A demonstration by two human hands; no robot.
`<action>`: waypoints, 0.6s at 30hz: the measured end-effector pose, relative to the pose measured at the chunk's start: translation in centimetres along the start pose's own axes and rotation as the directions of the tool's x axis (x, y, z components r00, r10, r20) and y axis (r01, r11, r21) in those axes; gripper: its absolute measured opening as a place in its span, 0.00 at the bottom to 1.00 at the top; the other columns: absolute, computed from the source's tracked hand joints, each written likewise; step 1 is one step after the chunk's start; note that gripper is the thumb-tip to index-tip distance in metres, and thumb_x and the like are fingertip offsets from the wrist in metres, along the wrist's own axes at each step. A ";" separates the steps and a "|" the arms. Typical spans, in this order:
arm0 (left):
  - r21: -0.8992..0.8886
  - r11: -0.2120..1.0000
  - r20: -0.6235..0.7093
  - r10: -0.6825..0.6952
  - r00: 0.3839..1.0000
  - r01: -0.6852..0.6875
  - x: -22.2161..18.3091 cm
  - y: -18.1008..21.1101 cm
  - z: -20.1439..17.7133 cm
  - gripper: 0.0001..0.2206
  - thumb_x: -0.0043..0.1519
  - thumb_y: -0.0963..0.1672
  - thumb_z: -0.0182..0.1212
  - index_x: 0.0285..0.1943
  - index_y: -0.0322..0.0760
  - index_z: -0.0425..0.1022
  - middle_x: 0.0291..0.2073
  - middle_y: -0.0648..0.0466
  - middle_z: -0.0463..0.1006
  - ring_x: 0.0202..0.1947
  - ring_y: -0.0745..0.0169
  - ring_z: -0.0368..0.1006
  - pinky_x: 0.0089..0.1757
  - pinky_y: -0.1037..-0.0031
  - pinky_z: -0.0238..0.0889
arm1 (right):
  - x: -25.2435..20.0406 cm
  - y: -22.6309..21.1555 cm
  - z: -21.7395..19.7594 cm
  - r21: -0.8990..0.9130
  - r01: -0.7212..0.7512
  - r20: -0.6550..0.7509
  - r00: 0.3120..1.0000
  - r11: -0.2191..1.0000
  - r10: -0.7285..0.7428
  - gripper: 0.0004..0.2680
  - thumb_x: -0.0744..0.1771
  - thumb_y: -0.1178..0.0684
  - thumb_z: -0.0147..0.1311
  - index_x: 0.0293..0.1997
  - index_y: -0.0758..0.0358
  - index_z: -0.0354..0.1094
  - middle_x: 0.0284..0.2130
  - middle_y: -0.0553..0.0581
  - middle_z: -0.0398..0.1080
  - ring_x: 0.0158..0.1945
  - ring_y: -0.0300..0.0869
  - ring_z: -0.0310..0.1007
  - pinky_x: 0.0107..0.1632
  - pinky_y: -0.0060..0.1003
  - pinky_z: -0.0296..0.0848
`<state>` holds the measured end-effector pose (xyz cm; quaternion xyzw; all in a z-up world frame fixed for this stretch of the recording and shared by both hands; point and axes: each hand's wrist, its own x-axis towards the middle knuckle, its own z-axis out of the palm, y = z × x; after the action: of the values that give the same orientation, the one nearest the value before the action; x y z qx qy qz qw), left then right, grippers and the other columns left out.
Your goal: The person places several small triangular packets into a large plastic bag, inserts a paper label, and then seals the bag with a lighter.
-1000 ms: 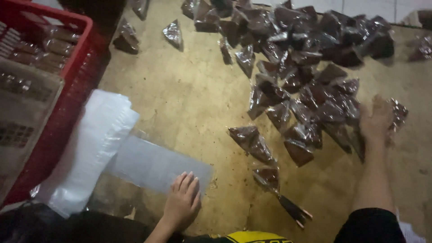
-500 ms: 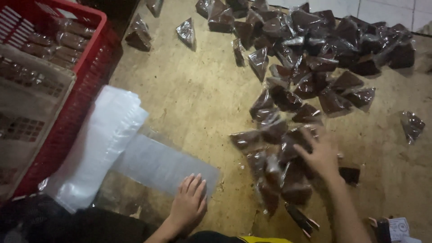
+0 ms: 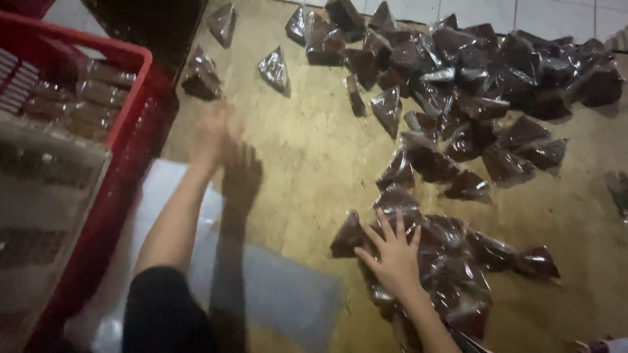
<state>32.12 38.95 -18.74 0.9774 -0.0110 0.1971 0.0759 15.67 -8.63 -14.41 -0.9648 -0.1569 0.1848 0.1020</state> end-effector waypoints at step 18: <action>-0.121 0.908 0.546 -0.277 0.791 0.401 16.0 9.0 -3.2 0.30 0.66 0.58 0.44 0.79 0.64 0.46 0.75 0.45 0.45 0.70 0.38 0.46 0.65 0.41 0.43 | 0.8 1.3 5.4 -0.282 0.051 -0.441 0.880 0.958 -0.177 0.29 0.62 0.17 0.37 0.71 0.22 0.48 0.79 0.48 0.33 0.82 0.53 0.21 0.71 0.69 0.25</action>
<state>45.18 30.66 -8.29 0.9640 0.1228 -0.0920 0.2171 14.59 -8.81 -19.86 -0.9748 -0.2080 -0.0787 0.0188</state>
